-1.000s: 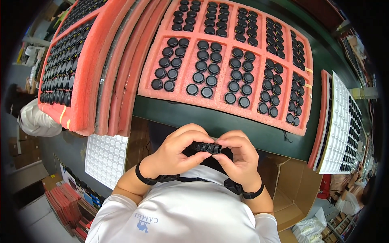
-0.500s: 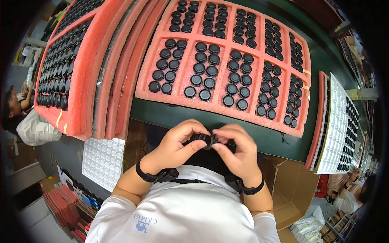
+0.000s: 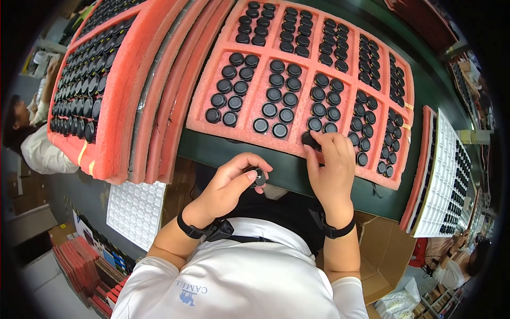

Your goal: The person picks up a black component from a pink foam tray, rotates it by hand, and places it into a white plastic tray. After emptying the pink foam tray, the person moves it aside, retrieves a new pink foam tray from a stack, and resumes the process.

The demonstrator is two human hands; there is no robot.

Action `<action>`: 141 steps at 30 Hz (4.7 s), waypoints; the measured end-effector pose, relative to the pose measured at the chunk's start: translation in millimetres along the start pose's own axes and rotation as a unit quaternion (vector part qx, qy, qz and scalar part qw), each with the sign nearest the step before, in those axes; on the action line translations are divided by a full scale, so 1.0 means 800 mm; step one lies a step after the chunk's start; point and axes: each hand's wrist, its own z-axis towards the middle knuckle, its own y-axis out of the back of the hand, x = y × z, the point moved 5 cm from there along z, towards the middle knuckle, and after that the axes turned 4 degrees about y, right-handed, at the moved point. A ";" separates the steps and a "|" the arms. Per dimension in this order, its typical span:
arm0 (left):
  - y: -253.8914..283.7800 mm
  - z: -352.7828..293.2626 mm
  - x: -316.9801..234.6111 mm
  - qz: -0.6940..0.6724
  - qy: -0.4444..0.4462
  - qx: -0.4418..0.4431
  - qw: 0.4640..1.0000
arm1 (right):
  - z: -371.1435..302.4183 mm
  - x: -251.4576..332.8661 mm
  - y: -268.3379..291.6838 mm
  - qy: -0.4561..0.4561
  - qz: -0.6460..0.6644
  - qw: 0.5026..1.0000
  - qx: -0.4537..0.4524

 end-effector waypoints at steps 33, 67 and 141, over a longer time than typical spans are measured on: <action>-0.010 -0.006 -0.018 0.113 -0.076 -0.043 0.990 | -0.007 0.013 0.012 0.001 0.089 0.996 0.010; -0.058 0.008 -0.016 -0.074 0.056 0.065 0.994 | -0.059 0.027 0.002 -0.221 0.722 0.654 0.056; -0.079 0.001 -0.027 0.116 -0.203 0.110 0.966 | -0.068 0.036 0.009 -0.155 0.709 0.687 0.026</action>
